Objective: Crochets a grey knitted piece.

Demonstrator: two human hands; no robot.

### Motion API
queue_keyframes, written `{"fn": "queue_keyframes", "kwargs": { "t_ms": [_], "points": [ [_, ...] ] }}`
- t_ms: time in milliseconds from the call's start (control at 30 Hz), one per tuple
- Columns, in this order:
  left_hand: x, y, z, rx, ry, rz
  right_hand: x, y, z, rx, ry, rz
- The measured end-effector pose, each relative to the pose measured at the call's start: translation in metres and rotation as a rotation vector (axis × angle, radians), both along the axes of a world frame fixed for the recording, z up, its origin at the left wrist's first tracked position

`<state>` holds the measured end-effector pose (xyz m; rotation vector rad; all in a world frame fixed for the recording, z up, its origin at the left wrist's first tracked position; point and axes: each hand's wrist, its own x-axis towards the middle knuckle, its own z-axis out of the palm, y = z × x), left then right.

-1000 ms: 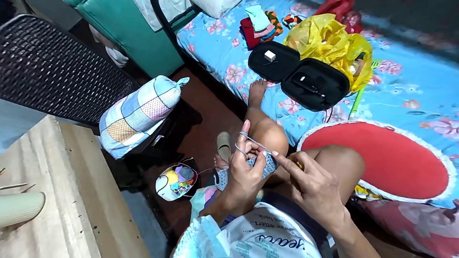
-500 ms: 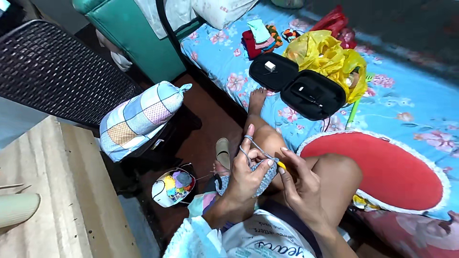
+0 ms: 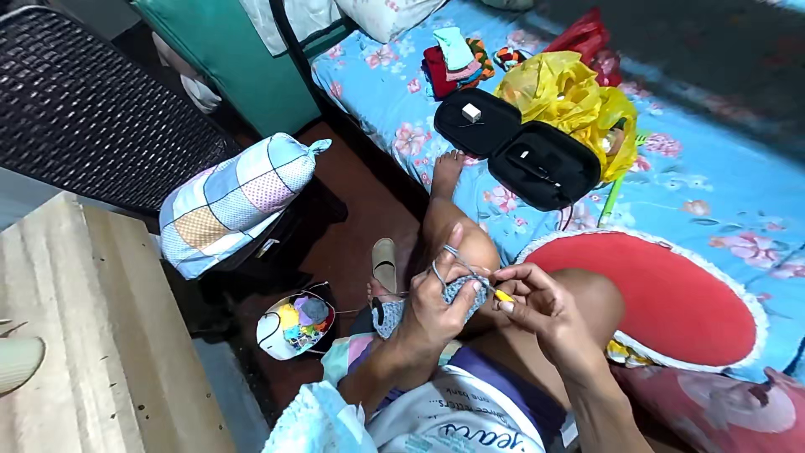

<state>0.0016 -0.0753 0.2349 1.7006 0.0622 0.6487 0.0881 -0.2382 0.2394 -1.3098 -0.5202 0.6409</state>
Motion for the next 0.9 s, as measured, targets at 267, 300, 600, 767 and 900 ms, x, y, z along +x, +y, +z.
{"fn": "queue_keyframes", "kwargs": {
  "t_ms": [267, 300, 600, 767, 900],
  "points": [
    [0.0, -0.018, -0.009, 0.077, -0.183, 0.085, -0.001, 0.012, 0.002, 0.232, 0.121, 0.01],
    [0.001, -0.019, -0.004, -0.071, -0.188, 0.042, -0.002, 0.013, -0.003, 0.291, 0.162, 0.011],
    [0.002, 0.002, 0.002, -0.029, -0.104, -0.032, -0.015, 0.008, -0.029, -0.041, -0.85, -0.391],
    [0.002, 0.024, 0.008, -0.23, 0.007, -0.228, -0.005, -0.002, -0.034, 0.004, -0.811, -0.268],
    [0.001, 0.023, 0.007, -0.272, 0.041, -0.24, 0.001, -0.012, -0.032, 0.109, -0.287, -0.047]
  ]
}}
